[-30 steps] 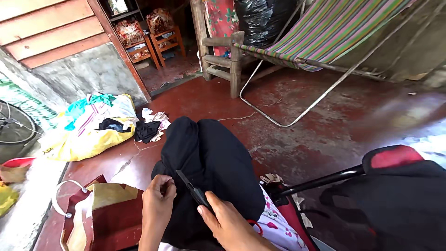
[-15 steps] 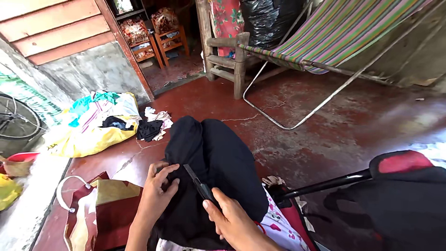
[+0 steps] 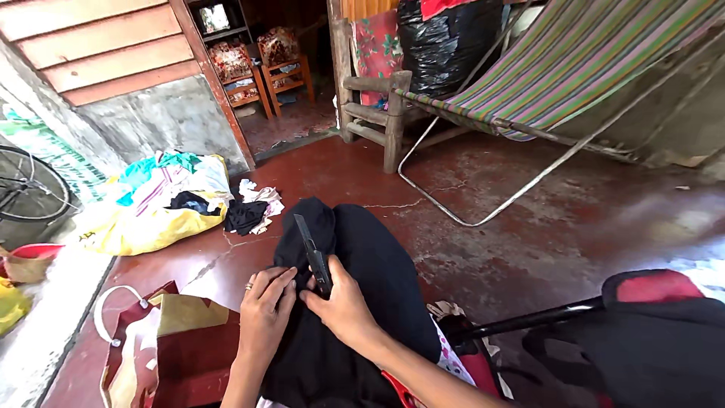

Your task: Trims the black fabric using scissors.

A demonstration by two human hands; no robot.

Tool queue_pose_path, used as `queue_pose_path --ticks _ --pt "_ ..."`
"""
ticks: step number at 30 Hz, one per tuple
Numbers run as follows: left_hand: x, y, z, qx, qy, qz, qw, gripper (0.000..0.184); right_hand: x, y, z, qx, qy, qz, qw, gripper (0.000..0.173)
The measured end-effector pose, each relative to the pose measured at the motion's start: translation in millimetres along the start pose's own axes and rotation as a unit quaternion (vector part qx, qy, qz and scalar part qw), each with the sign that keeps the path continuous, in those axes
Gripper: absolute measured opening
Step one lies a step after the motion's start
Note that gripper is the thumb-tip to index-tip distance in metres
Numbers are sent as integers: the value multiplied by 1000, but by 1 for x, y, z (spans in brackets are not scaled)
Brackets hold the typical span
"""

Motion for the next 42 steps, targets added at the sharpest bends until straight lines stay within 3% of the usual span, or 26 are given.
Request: queue_pose_path --ticks 5,11,18,25,29,35,37,40,42 --pt "9 2 -8 13 -10 15 1000 19 0 5 -2 11 -25 25 999 40" --pt "16 9 -18 -55 176 -113 976 17 -2 19 -8 29 -70 17 997 43" --pt "15 22 -27 -89 389 -221 890 18 -1 30 -6 51 -90 14 995 41" --pt "25 30 -23 -55 538 -334 772 13 -3 31 -4 84 -91 0 992 41" --pt "26 31 -24 -61 559 -353 748 12 -4 32 -2 92 -73 5 993 40" --pt "27 27 -18 -49 522 -336 783 8 -4 26 6 119 -48 -11 992 32" --pt "27 28 -16 -36 465 -292 835 9 -9 28 9 137 -35 -45 989 32" --pt "29 27 -23 -19 251 -185 950 17 -16 36 13 150 29 -115 982 34" --pt "30 21 -32 2 110 -132 985 20 -17 38 17 161 68 -155 972 34"
Point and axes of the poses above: each hand's wrist, its own y-axis away from the middle knuckle, its own z-axis out of the palm, x = y × z, the point moved 1 cm from there along -y, towards the middle knuckle, and after that the axes turned 5 degrees about z, right-handed, at the moved point
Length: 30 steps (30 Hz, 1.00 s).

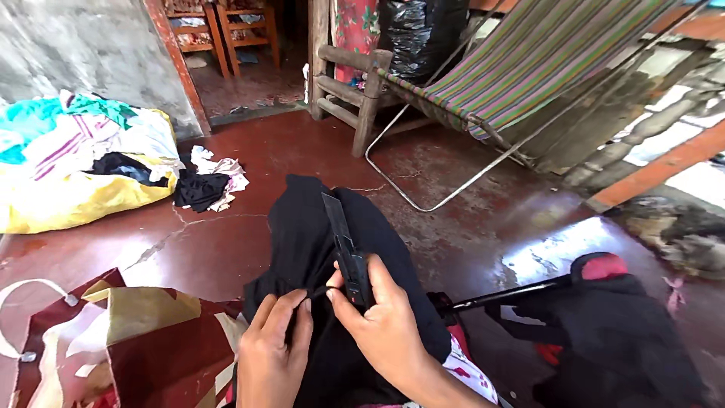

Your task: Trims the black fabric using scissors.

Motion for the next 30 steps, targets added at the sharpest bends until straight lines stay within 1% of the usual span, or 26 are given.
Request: queue_pose_path --ticks 1,3,4,6,9,11,14,16,18,20,22,24,25,27,29,30 --pt "1 -3 -3 13 -48 23 999 20 -1 0 1 5 17 -16 1000 34" --pt "0 -8 -7 17 -95 65 993 20 -2 -1 3 19 57 -30 998 32" --pt "-3 -12 -8 4 -99 87 991 20 -2 -4 2 27 73 -34 996 33" --pt "-8 -22 -12 -50 -79 116 989 21 1 -11 1 38 90 -36 995 34" --pt "-14 -40 -16 -147 2 114 983 22 6 -21 0 32 81 -23 996 33" --pt "-18 -52 -15 -193 74 105 973 22 7 -28 1 19 51 4 998 33" --pt "-27 -63 -12 -226 200 77 950 17 5 -39 0 -27 -30 81 996 39" --pt "-35 -63 -6 -237 277 57 929 16 4 -42 -2 -71 -92 152 982 43" --pt "-44 -56 3 -238 342 29 909 17 6 -43 -1 -101 -140 210 962 45" --pt "-51 -46 14 -222 400 -10 889 20 11 -41 1 -109 -155 244 951 44" --pt "-54 -34 23 -187 439 -42 878 22 15 -39 2 -114 -151 265 946 45" --pt "-50 -25 30 -138 457 -63 877 22 16 -36 -1 -131 -121 277 944 42" --pt "-48 -22 31 -117 457 -70 879 21 15 -33 -5 -139 -88 270 949 40" --pt "-44 -20 32 -95 444 -72 888 19 12 -24 -15 -153 3 222 963 33" --pt "-40 -19 33 -74 431 -77 896 18 2 -9 -28 -171 111 158 966 36" --pt "-38 -18 35 -63 427 -80 899 17 -4 0 -33 -176 163 131 962 41"
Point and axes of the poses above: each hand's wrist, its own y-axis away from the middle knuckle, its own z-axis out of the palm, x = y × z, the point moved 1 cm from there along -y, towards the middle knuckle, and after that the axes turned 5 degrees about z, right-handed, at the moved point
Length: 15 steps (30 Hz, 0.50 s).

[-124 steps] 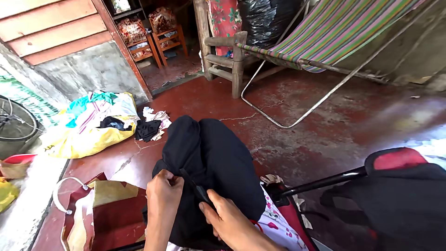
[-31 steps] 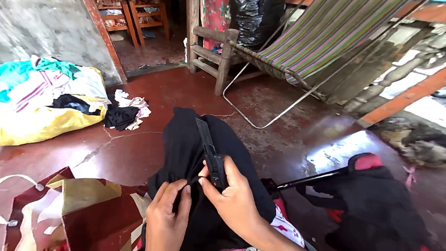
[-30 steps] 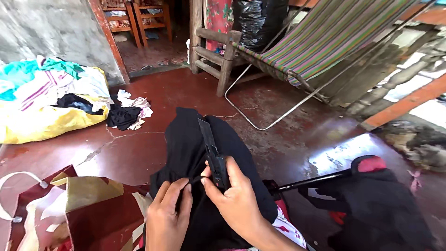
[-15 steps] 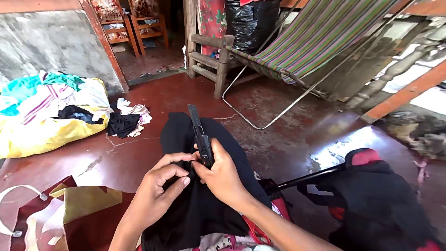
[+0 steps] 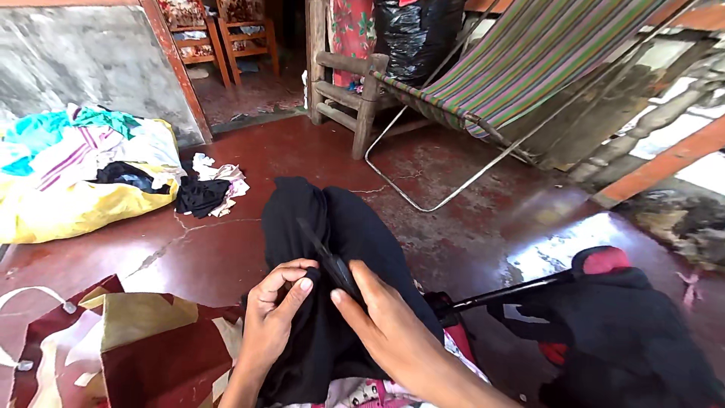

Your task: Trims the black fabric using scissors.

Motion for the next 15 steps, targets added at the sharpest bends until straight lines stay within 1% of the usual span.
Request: queue_pose_path --ticks 2,4,6,10,15 --pt "-1 1 4 17 -3 5 1000 16 3 21 0 46 84 -44 994 48" --pt "-2 2 8 28 -8 11 1000 16 7 37 1 90 163 -69 980 45" --pt "-1 2 10 33 -13 14 999 16 11 47 1 101 214 -74 969 44" --pt "-1 2 9 27 -23 15 999 16 21 57 5 124 264 -106 951 45" --pt "-1 2 8 17 -27 15 999 15 25 60 6 159 304 -126 931 44"
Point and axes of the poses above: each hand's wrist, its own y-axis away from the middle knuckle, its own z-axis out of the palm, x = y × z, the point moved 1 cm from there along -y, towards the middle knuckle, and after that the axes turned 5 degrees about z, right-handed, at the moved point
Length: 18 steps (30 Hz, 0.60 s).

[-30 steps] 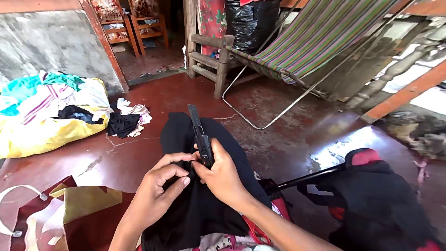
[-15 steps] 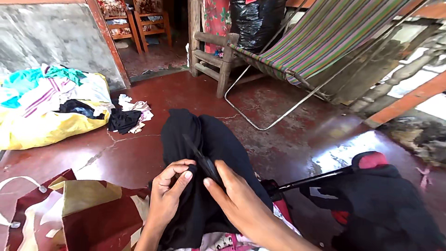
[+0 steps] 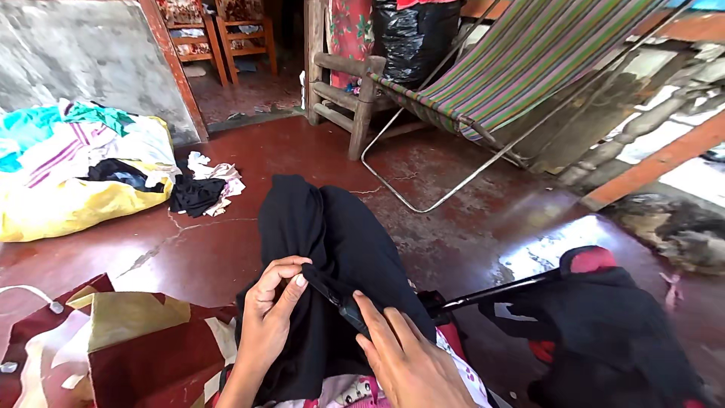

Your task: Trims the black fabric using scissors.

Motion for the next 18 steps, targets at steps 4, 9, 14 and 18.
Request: queue_pose_path --ticks 4,9,14,18 --pt "-1 0 0 -2 5 -1 1000 15 1 -1 0 11 17 -5 1000 44" --pt "-1 0 0 -6 12 -3 1000 16 1 -1 2 19 29 -12 999 44" --pt "-1 0 0 -7 13 -5 1000 17 2 -1 4 31 39 -12 999 43" --pt "-1 0 1 -7 12 -4 1000 17 2 -1 7 37 42 -12 998 44"
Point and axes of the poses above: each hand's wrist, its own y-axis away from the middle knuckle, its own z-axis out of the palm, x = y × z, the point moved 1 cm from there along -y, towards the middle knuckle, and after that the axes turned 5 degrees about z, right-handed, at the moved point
